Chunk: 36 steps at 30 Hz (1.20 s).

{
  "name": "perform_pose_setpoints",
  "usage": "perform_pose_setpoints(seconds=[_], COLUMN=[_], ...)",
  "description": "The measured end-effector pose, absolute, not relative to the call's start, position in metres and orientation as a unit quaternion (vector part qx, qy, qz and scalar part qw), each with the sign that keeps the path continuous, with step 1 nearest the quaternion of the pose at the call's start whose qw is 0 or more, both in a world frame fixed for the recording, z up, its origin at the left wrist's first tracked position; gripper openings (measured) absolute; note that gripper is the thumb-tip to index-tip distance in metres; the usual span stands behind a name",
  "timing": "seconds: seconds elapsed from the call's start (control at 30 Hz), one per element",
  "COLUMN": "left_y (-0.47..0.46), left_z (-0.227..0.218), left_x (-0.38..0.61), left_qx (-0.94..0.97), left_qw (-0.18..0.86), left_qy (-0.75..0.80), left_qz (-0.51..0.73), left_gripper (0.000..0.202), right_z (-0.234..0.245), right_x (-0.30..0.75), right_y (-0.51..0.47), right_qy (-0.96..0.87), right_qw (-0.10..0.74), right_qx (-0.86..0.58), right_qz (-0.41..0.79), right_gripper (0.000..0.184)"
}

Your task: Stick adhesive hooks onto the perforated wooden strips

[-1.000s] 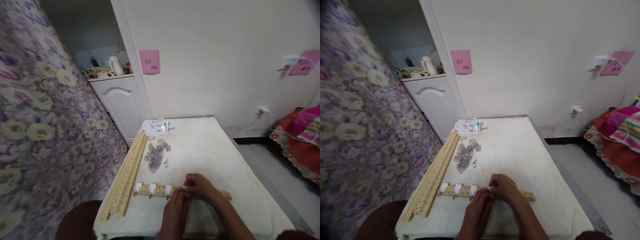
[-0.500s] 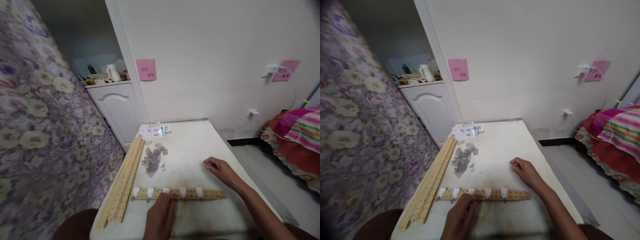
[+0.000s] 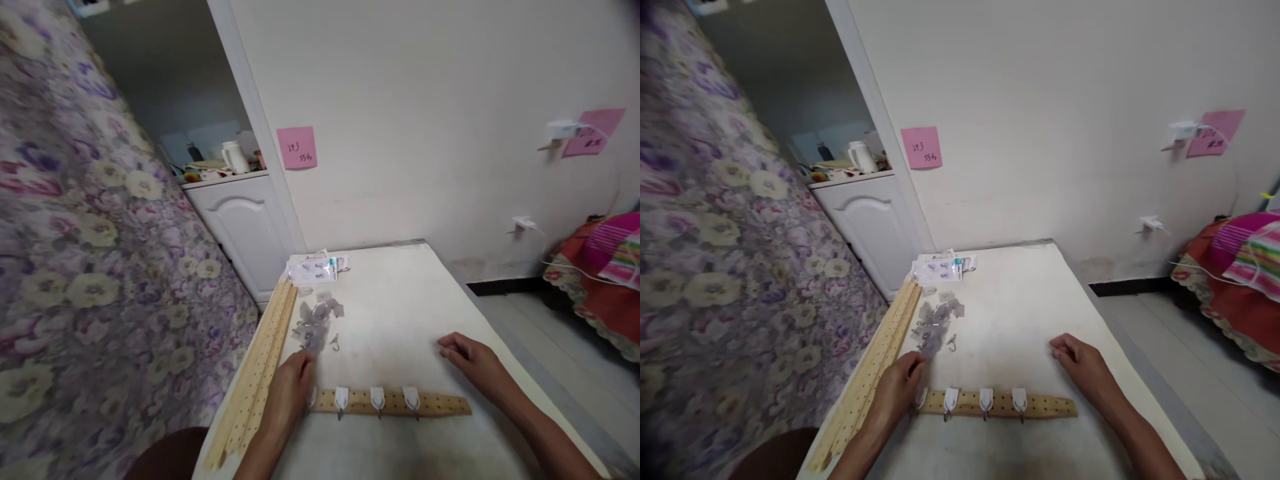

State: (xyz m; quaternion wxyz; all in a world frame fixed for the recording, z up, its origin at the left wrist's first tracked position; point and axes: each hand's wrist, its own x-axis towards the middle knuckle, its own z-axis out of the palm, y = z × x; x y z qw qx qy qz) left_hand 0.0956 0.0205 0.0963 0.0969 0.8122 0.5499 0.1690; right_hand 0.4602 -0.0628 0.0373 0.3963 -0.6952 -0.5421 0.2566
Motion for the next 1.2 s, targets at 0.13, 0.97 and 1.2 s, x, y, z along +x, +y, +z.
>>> perform_pose_setpoints(seconds=[0.13, 0.97, 1.2], left_y=[0.038, 0.018, -0.011], left_z=[0.093, 0.104, 0.105], left_x=[0.124, 0.223, 0.257], left_qx=[0.829, 0.704, 0.563], left_qw=[0.059, 0.463, 0.632], left_qy=[0.538, 0.447, 0.415], left_qz=[0.141, 0.301, 0.333], left_gripper=[0.021, 0.022, 0.022], right_z=[0.032, 0.072, 0.082], right_x=[0.460, 0.416, 0.407], right_y=[-0.062, -0.067, -0.073], right_qy=[-0.536, -0.465, -0.497], right_qw=[0.383, 0.540, 0.544], right_qx=[-0.703, -0.523, -0.556], right_qz=[0.269, 0.468, 0.385], right_gripper=[0.027, 0.025, 0.026])
